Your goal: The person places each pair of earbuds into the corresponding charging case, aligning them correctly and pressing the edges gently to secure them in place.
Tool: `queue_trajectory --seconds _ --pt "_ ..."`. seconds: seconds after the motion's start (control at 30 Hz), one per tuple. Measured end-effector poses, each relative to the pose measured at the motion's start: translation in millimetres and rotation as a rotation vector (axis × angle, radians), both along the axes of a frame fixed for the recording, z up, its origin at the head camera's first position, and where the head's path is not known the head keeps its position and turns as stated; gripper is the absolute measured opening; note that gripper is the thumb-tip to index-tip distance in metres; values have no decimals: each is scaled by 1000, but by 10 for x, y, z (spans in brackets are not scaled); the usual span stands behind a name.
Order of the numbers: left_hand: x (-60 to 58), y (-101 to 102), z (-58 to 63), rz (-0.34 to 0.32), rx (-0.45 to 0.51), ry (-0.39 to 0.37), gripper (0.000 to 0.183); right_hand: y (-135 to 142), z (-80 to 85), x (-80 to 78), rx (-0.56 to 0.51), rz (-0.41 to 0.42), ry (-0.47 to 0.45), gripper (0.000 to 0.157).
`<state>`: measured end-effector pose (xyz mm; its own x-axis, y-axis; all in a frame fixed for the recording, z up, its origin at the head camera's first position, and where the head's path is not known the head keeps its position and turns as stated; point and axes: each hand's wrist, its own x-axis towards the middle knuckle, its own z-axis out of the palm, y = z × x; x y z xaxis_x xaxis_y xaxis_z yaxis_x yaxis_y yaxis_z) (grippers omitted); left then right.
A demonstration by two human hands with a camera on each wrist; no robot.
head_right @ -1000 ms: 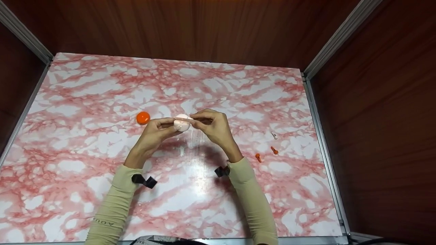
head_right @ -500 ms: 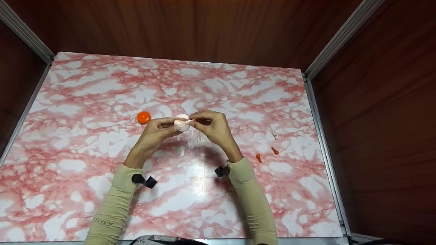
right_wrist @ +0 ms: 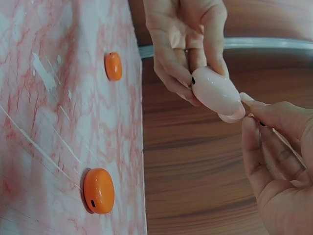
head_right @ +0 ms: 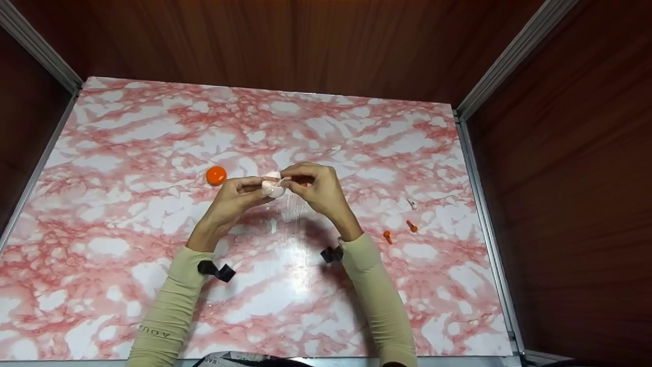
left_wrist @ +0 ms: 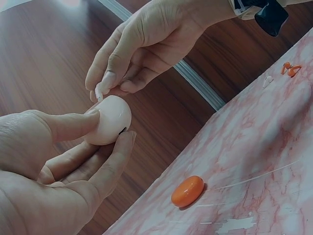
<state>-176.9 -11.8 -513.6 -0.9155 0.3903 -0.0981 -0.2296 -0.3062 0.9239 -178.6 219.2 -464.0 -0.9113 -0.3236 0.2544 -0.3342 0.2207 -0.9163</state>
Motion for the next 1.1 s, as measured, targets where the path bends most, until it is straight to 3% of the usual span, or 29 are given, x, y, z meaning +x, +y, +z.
queue_trajectory --seconds 0.67,1.1 --pt "-6 31 11 -11 24 22 37 13 84 -17 225 -6 110 16" --pt "-10 42 -8 13 -3 17 37 -15 84 -16 287 2 180 16"
